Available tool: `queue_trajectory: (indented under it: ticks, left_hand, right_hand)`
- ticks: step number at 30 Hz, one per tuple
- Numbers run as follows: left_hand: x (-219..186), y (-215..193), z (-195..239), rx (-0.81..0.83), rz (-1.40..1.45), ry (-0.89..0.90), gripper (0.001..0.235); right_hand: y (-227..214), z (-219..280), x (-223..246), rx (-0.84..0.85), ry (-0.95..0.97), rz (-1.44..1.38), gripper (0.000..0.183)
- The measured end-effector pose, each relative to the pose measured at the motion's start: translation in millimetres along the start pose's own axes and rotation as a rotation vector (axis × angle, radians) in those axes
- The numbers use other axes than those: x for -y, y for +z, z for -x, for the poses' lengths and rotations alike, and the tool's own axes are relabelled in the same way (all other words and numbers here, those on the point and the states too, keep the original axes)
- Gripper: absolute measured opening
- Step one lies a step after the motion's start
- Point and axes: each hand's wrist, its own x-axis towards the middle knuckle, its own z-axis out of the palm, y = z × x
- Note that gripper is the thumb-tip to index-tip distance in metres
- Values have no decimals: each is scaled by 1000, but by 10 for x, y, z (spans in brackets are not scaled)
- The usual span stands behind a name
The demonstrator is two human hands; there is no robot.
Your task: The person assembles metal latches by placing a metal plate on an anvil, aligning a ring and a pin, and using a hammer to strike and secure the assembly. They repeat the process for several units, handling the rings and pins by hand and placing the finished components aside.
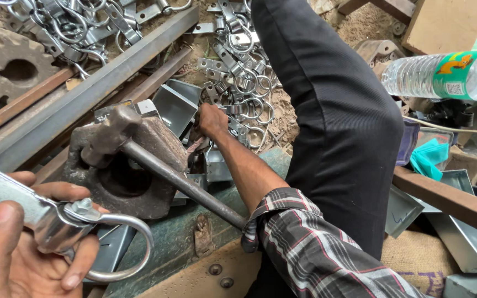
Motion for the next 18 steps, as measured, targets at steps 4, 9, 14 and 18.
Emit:
queue_trajectory:
  ticks: [4,9,14,18]
  left_hand:
    - [-22,32,11,53,153,7,34]
    - [-193,168,56,11,51,0,31]
    - [-287,231,199,103,173,33,22]
    - [-253,261,236,161,197,103,13]
  right_hand:
    - [-161,64,161,81,125,20,12]
    - [-354,264,296,-2,218,-162,14]
    - [-567,460,435,-72,229,-126,17]
    - [-818,584,422,-130,195,-124,21]
